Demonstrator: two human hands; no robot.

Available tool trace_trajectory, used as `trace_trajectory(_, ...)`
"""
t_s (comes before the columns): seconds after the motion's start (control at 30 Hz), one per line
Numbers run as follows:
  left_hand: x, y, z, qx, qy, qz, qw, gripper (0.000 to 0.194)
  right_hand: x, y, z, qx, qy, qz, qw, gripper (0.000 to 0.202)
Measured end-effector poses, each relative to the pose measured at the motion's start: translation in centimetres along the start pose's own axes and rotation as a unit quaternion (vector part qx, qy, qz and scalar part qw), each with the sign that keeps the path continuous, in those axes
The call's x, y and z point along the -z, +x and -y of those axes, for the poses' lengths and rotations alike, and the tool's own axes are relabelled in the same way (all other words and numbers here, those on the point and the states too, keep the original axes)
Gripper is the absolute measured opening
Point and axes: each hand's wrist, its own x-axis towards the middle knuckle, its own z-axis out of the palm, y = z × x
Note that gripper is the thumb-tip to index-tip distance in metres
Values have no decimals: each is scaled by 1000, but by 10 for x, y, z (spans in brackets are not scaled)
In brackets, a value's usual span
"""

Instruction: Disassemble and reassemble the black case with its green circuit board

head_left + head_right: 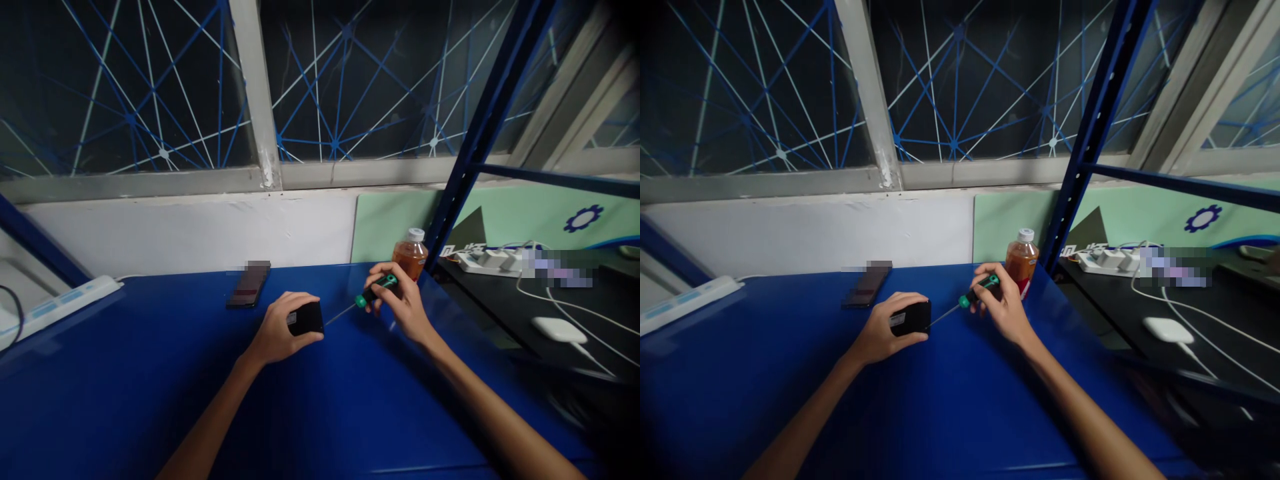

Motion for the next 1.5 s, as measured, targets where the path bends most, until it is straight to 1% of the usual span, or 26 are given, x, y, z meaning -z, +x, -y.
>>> trace_trajectory(0.1,0,0,-1,-1,4,5,1000,48,-2,0,-2,1,-32,-39,999,33)
trace_trajectory(0.2,-1,-1,0,-3,5,5,1000,49,-3,-1,-3,-2,-61,-57,997,27)
trace_trajectory(0.33,-3,-2,1,-4,3,5,1000,50,-2,-1,-6,-26,-19,-31,999,23)
trace_trajectory(0.43,-3,-2,0,-5,-2,1,1000,50,0,-1,-10,-37,13,-17,999,23)
trace_trajectory(0.53,-1,-1,-2,-3,-9,-4,1000,50,2,-1,-14,-41,22,-8,999,24)
trace_trajectory(0.63,0,-1,-3,4,-14,-15,1000,50,3,-1,-14,-37,15,-2,999,26)
trace_trajectory(0.8,0,-1,-2,13,-15,-17,1000,53,3,1,-9,-48,-21,-13,999,28)
trace_trajectory(0.97,8,-3,1,16,-41,-17,999,59,1,-1,-7,-30,-71,-35,996,23)
trace_trajectory(1.03,12,-3,4,22,-50,-18,998,61,-3,-1,-6,-19,-72,-40,996,21)
trace_trajectory(1.1,17,-4,8,24,-58,-14,998,62,-9,-1,-4,-14,-47,-37,998,21)
trace_trajectory(1.17,24,-6,12,22,-66,-3,998,62,-17,-1,-1,-14,-21,-32,999,24)
trace_trajectory(1.23,33,-10,17,23,-67,12,997,62,-27,-2,3,-17,-19,-30,999,25)
trace_trajectory(1.4,55,-27,33,29,-37,37,998,60,-53,-9,2,-49,-53,-16,997,25)
trace_trajectory(1.5,63,-37,42,27,-9,44,999,60,-65,-14,-3,-94,-39,10,995,27)
